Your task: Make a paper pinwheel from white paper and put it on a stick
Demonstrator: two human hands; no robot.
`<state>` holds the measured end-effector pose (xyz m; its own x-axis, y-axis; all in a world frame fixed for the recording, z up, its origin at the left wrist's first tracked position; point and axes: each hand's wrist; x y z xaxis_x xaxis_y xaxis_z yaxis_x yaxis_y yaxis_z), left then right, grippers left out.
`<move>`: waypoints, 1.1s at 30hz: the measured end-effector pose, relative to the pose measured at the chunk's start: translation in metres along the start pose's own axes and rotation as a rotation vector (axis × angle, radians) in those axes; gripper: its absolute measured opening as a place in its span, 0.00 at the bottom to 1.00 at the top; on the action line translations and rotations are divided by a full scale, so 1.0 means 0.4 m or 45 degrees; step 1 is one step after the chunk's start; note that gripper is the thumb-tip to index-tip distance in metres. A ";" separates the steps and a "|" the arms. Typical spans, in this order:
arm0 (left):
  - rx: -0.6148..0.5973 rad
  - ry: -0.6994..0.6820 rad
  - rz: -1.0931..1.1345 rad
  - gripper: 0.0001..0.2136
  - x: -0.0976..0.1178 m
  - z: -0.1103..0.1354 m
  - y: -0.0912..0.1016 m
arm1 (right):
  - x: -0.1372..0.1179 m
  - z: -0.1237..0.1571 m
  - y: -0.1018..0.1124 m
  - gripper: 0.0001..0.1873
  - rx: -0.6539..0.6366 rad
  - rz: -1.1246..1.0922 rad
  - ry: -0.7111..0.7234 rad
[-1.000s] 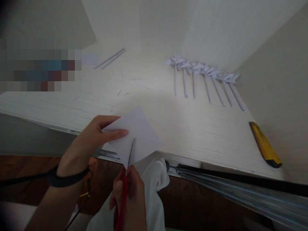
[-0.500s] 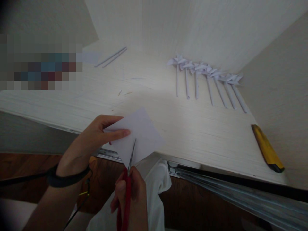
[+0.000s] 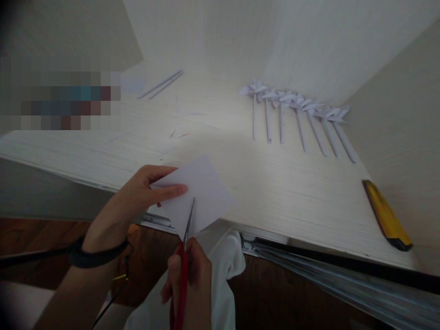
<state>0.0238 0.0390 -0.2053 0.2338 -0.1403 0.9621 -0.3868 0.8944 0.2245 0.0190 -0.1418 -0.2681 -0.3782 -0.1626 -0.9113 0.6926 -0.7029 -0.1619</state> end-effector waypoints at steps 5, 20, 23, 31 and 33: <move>-0.007 0.038 -0.013 0.13 0.001 0.001 0.000 | -0.019 0.007 -0.003 0.28 0.012 0.020 -0.028; -0.004 0.026 -0.030 0.13 0.008 0.003 -0.001 | -0.031 0.008 -0.009 0.30 0.051 0.052 -0.027; -0.015 0.024 -0.017 0.13 0.007 0.003 -0.001 | -0.031 0.007 -0.006 0.29 0.054 0.047 -0.027; -0.015 -0.004 -0.010 0.11 0.006 0.002 0.000 | -0.023 0.003 -0.006 0.30 0.054 0.053 -0.033; -0.024 0.011 -0.004 0.12 0.006 0.002 0.000 | -0.018 0.002 -0.006 0.30 0.055 0.057 -0.028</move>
<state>0.0236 0.0384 -0.2029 0.2427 -0.1399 0.9599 -0.3690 0.9018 0.2248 0.0197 -0.1393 -0.2609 -0.3614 -0.2095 -0.9086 0.6822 -0.7236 -0.1045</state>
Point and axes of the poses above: each hand's wrist, its own z-axis away from the middle knuckle, its own y-axis out of the back of the hand, x = y × z, and after that the axes turned 3 degrees about y, right-handed
